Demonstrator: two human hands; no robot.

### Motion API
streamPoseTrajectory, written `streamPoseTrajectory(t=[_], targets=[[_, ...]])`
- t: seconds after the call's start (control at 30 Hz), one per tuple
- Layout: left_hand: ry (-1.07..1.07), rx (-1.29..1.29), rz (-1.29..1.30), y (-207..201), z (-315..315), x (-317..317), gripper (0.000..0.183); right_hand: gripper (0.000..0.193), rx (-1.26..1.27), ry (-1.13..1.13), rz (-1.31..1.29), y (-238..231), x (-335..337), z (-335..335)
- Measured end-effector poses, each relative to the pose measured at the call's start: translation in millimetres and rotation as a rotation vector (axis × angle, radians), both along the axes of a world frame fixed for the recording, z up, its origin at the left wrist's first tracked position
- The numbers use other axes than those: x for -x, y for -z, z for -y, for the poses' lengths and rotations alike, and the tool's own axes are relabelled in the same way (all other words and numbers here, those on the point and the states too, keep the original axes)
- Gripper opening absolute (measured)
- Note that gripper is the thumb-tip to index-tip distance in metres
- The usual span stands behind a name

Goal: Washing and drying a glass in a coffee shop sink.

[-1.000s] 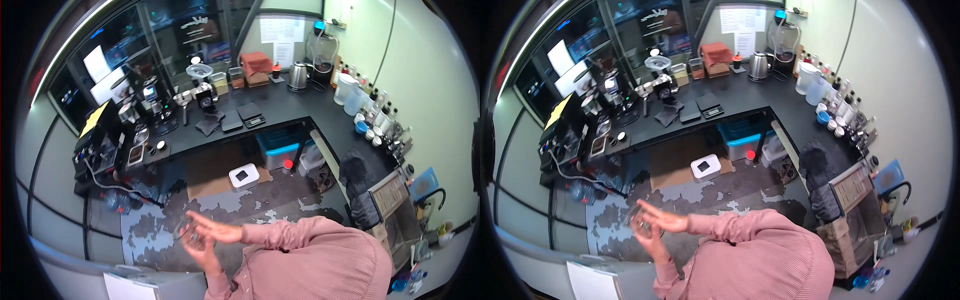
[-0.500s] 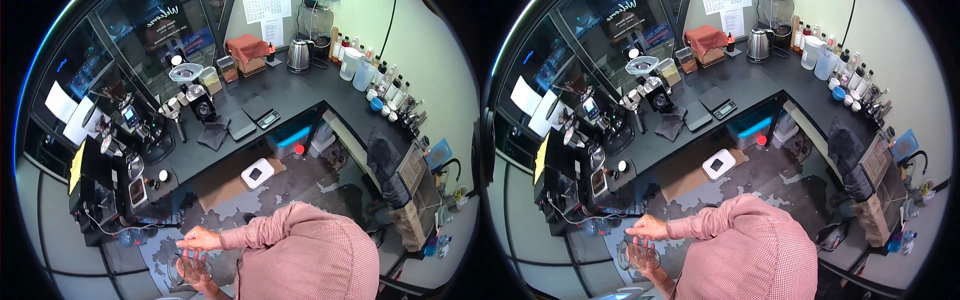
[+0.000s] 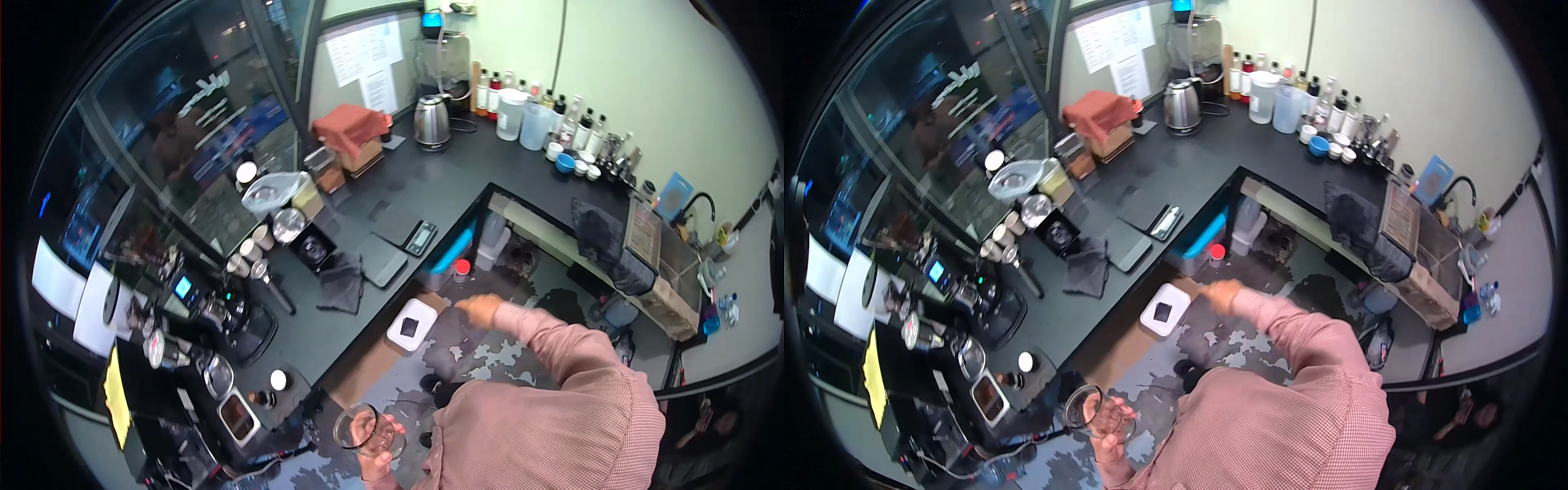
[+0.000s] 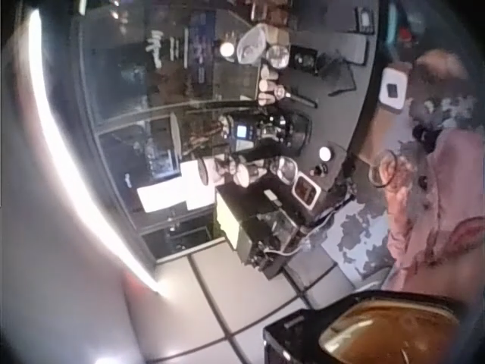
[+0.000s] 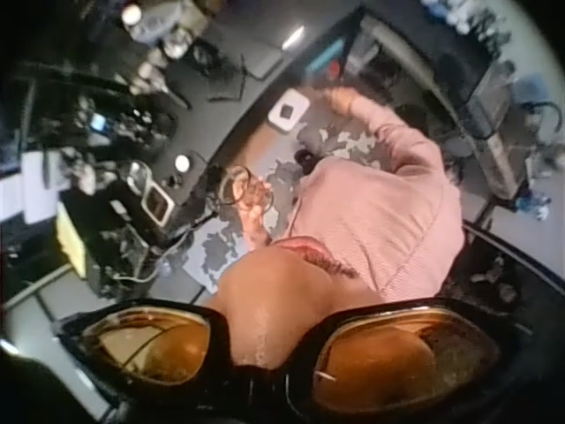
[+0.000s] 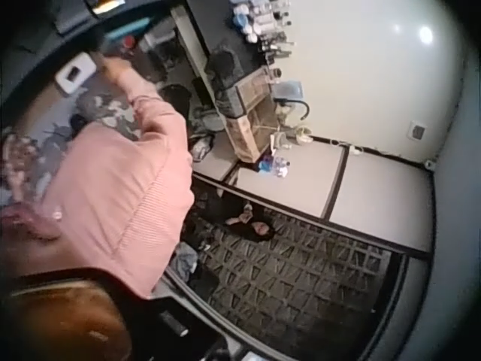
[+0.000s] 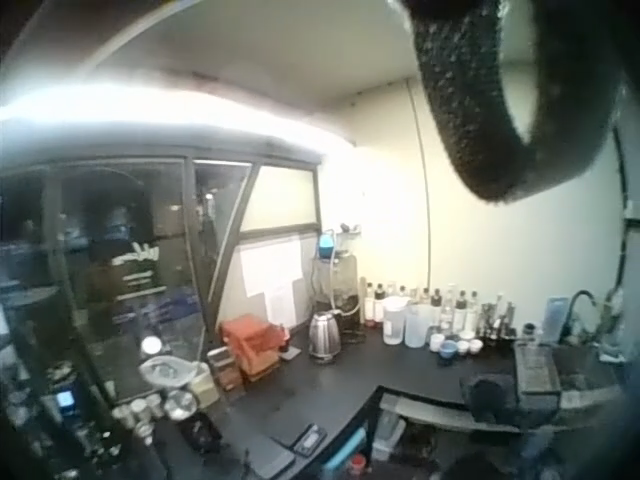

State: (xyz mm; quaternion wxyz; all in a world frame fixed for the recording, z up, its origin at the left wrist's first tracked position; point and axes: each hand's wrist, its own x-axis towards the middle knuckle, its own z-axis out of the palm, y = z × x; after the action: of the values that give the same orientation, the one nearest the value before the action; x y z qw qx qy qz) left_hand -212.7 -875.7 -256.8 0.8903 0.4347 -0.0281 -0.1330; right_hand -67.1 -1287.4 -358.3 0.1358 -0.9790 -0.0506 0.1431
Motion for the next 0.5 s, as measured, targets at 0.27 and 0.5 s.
streamPoseTrajectory(t=[0.27,0.5], targets=[[0.226,0.085,0.033,19.4,64.9,-76.3,0.112,0.03,-0.484,0.467,0.545,-103.9,-235.1,236.8],[0.162,0.158,-0.013,26.3,210.5,-174.5,0.112,0.046,-0.367,0.542,0.668,-113.8,-508.0,385.4]])
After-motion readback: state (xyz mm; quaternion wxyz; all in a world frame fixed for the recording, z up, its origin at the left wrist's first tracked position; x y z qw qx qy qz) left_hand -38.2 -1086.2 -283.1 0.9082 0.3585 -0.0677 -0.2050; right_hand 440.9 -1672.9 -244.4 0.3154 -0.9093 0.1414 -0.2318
